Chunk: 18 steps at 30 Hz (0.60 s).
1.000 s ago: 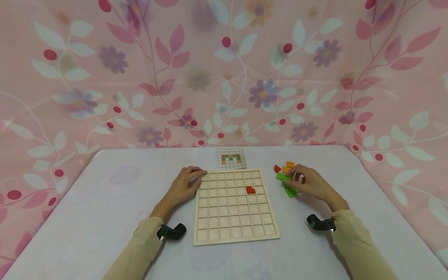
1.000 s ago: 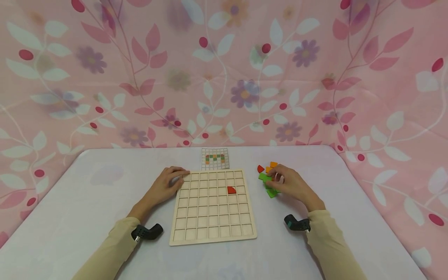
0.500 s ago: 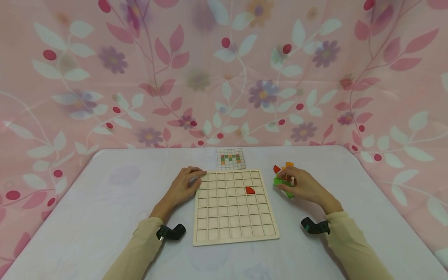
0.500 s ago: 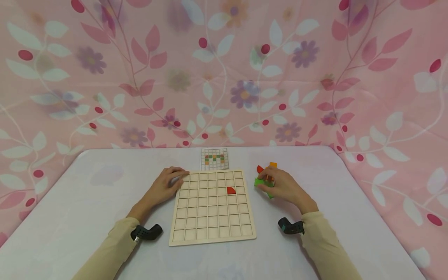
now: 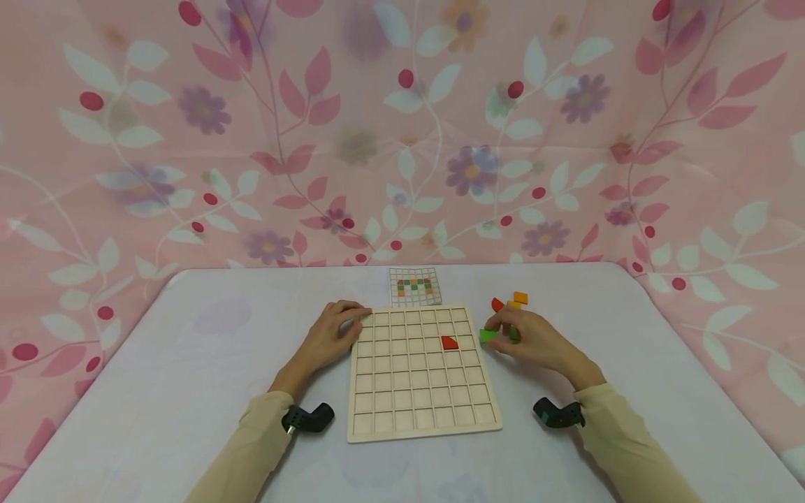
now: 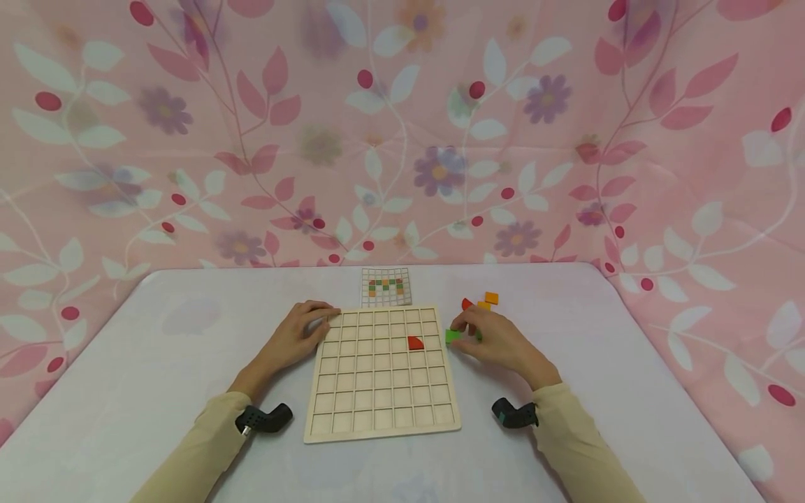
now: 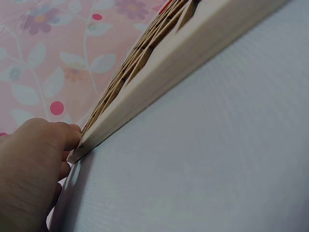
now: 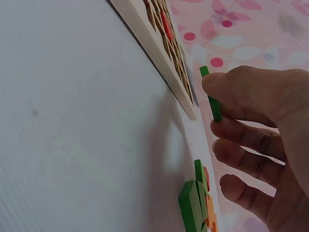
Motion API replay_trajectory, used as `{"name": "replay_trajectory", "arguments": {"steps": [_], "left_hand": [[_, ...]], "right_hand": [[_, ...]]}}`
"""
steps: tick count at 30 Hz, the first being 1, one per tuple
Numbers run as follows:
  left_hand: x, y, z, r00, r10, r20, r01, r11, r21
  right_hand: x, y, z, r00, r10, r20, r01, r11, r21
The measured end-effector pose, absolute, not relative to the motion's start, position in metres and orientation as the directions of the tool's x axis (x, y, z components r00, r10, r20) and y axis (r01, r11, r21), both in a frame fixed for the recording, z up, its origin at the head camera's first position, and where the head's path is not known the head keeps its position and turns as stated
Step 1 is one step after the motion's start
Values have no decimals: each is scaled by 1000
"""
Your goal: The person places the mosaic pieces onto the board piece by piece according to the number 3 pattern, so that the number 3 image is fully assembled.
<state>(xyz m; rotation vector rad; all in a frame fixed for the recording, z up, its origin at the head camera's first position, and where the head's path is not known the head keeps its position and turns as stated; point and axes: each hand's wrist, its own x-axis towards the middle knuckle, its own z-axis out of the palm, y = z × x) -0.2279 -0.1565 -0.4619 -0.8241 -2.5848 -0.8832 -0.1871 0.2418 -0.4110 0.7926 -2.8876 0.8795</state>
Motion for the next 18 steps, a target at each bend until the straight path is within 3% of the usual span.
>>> {"name": "replay_trajectory", "arguments": {"steps": [18], "left_hand": [[-228,-156,-461,-802,424,421,594,645,482]], "right_hand": [[-178,221,-412,-825,-532,192,-557,705,-439]]}}
